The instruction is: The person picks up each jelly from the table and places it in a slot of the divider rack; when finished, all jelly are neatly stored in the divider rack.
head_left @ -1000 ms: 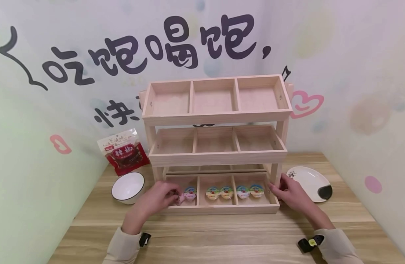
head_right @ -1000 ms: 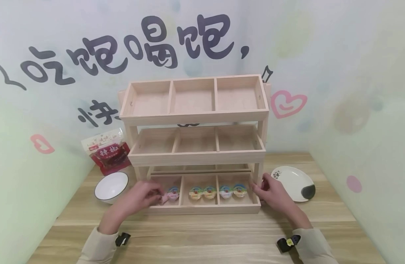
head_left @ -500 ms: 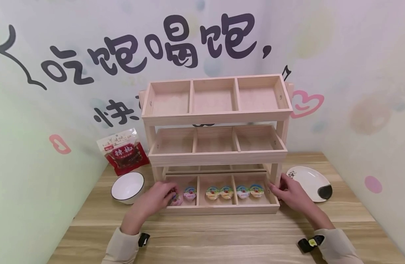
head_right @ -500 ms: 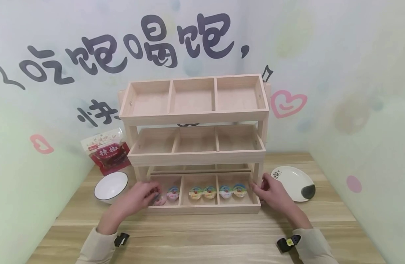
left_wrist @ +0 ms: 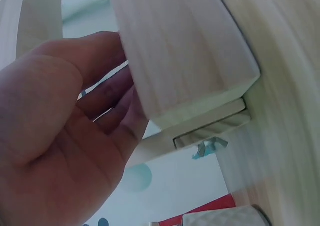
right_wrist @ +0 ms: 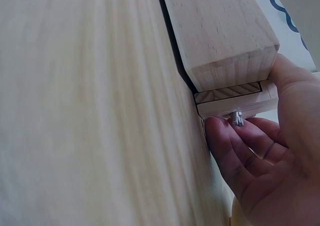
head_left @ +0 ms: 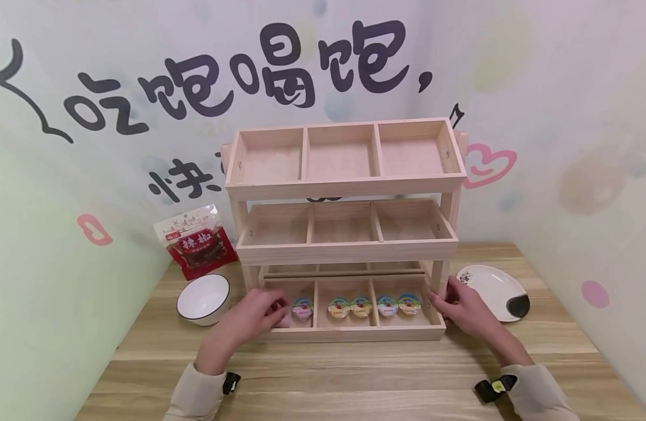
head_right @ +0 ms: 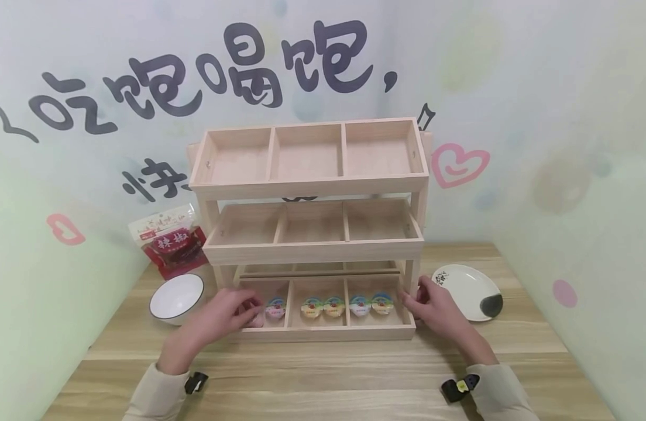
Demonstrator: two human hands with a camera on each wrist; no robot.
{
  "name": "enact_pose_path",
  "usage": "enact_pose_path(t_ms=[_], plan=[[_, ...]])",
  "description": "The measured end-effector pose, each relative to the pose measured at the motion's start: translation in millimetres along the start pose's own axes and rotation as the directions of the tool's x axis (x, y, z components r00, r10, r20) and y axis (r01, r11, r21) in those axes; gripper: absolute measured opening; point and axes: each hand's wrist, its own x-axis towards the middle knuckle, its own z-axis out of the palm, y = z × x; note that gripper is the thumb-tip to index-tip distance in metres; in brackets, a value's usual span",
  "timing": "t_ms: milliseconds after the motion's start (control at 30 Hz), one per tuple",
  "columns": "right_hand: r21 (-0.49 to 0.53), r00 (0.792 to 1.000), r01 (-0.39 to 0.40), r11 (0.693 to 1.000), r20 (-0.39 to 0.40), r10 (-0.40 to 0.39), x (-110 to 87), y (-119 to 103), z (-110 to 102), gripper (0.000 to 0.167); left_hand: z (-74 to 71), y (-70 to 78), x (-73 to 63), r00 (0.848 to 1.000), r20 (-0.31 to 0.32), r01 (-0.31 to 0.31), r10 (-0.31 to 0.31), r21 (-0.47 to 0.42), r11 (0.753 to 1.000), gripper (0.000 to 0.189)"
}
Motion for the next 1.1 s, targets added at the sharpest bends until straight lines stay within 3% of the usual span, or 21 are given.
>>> enact_pose_path(t_ms=[467,767,933,1100], plan=[[-0.007,1.0,-0.014,1.0,-0.007,0.014,0.5,0,0,0.05,-3.6,1.6,-2.8,0.997,0.062,0.036,-0.035,-0.022,0.999,0.015],[-0.001,1.0,-0.018,1.0,-0.001,0.018,0.4,-1,1,0.05,-0.9,2.8,-2.5,0.992,-0.014,0.13,-0.129,0.047,0.99,0.012],[-0.006,1.0,-0.017,1.0,-0.003,0.017,0.1,-1,0,0.05,-1.8,4.1,-3.4,0.992,-0.035,0.12,-0.117,0.074,0.99,0.012],[-0.006,1.0,-0.021,1.0,0.002,0.021,-0.3,-2,0,0.052,-10.5,0.7,-8.0,0.998,0.039,0.055,-0.056,0.041,0.998,0.023]])
